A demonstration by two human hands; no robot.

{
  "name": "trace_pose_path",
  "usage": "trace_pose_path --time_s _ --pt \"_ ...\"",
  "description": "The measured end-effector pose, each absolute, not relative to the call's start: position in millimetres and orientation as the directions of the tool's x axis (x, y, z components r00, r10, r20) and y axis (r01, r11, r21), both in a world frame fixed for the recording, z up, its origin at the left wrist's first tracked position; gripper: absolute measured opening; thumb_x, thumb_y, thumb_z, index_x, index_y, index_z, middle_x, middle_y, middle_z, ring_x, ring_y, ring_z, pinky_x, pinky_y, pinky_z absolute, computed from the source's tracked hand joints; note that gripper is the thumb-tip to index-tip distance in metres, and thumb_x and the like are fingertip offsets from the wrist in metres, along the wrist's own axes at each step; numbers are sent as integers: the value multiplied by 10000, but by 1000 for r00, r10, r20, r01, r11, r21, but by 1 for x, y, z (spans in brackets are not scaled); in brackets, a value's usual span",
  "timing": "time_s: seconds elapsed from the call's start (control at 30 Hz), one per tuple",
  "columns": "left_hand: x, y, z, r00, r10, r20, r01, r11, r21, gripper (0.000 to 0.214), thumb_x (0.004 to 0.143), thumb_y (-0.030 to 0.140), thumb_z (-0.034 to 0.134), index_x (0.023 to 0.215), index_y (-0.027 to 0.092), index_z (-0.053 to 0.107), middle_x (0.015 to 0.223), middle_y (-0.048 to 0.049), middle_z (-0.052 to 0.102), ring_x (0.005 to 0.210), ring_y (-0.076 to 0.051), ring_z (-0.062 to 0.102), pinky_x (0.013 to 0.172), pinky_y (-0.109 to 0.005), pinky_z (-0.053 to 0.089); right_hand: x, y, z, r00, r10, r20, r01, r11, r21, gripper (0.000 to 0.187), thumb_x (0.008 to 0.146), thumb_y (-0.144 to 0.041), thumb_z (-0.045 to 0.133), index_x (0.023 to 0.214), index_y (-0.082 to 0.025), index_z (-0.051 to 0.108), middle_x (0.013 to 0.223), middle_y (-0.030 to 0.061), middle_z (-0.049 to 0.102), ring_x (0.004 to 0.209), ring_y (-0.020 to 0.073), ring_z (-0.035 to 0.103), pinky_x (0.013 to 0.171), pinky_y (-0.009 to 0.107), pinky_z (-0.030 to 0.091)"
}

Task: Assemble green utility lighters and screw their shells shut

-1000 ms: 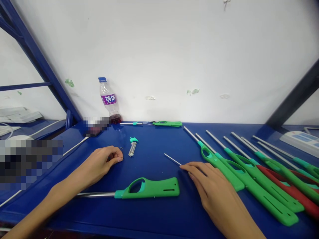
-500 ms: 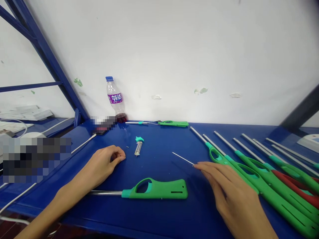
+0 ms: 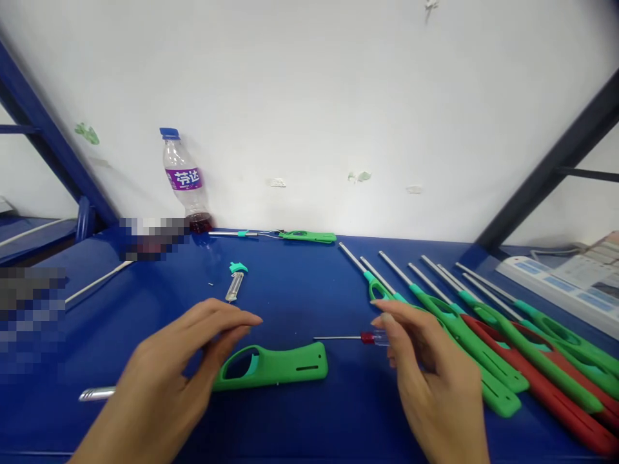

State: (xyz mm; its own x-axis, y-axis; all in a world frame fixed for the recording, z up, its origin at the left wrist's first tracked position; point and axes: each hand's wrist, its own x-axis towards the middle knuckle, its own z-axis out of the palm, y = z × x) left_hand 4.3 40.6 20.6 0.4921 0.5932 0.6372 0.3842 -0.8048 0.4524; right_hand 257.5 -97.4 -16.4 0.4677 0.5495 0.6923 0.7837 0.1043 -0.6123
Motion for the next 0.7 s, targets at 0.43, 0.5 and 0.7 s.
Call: trace_pose_path --time_s 0.43,0.5,0.7 --pt "39 2 -27 598 610 520 190 -738 647 202 1083 233 624 1128 358 776 1045 55 817 877 -142 801 824 -192 652 264 -114 -37 714 388 583 499 301 -812 198 954 -333 835 1125 -235 822 943 58 858 796 243 838 674 308 690" --pt "38 1 -26 576 638 511 192 -713 674 187 1072 235 648 1096 357 787 1035 59 826 874 -148 809 805 -195 657 255 -113 -37 726 320 609 501 361 -787 162 972 -323 820 1113 -244 821 894 29 841 775 228 837 692 314 690" --pt "39 4 -20 546 688 478 197 -660 725 156 1053 262 681 1025 353 805 1005 62 836 857 -165 815 769 -221 669 232 -109 -25 730 288 620 480 430 -765 95 949 -309 852 1037 -276 838 853 -21 824 727 196 835 636 268 678"
